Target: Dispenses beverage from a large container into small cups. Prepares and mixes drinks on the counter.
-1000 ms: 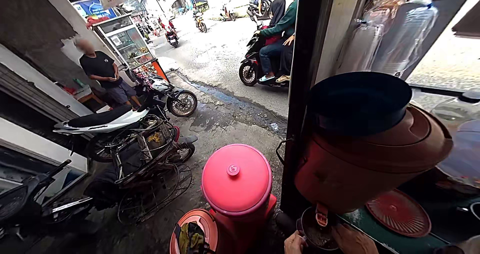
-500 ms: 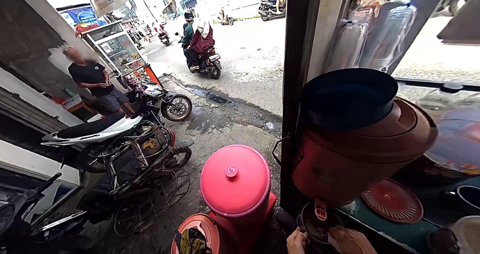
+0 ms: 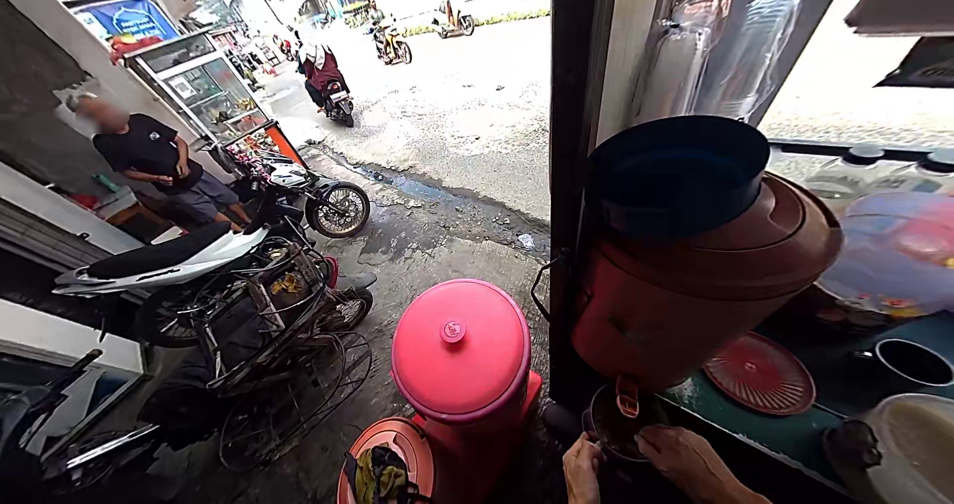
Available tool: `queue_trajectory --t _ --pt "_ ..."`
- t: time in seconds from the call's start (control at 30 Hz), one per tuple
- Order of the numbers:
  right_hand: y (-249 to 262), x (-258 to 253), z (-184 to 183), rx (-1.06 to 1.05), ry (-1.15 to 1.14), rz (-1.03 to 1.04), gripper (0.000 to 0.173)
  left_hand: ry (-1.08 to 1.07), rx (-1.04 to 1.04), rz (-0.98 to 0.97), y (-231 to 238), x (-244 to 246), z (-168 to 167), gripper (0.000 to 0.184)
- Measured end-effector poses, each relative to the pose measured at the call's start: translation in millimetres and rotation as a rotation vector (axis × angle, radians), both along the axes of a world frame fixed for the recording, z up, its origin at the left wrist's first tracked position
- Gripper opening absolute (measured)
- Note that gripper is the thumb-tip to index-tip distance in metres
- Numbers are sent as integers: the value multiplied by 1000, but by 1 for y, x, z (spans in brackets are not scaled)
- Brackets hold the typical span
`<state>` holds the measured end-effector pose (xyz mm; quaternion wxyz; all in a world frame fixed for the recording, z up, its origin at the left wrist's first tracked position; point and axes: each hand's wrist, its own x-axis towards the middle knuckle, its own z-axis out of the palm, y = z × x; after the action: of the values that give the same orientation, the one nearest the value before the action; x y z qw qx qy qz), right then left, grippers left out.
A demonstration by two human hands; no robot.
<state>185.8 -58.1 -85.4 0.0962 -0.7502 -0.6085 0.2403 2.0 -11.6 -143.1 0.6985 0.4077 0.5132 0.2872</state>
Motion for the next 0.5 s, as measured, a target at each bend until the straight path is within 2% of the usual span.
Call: queue_trajectory --t 0.1,0.2,0.3,0.4,0.43,0.5 --pt "6 1 2 103 -64 -239 31 -1 -6 -12 -1 -1 1 31" --pt "3 -1 -4 80 -226 -162 29 9 -8 -6 -2 0 2 30" --pt "-5 -2 0 -18 -105 8 34 12 0 -5 -3 1 -5 30" --pt "4 4 -5 96 -26 -148 35 -13 17 12 3 1 -8 29" --pt "8 5 -5 133 -69 -204 34 -15 26 19 5 1 -8 29" --pt "11 5 4 73 -148 -216 35 -8 40 32 7 0 -4 29"
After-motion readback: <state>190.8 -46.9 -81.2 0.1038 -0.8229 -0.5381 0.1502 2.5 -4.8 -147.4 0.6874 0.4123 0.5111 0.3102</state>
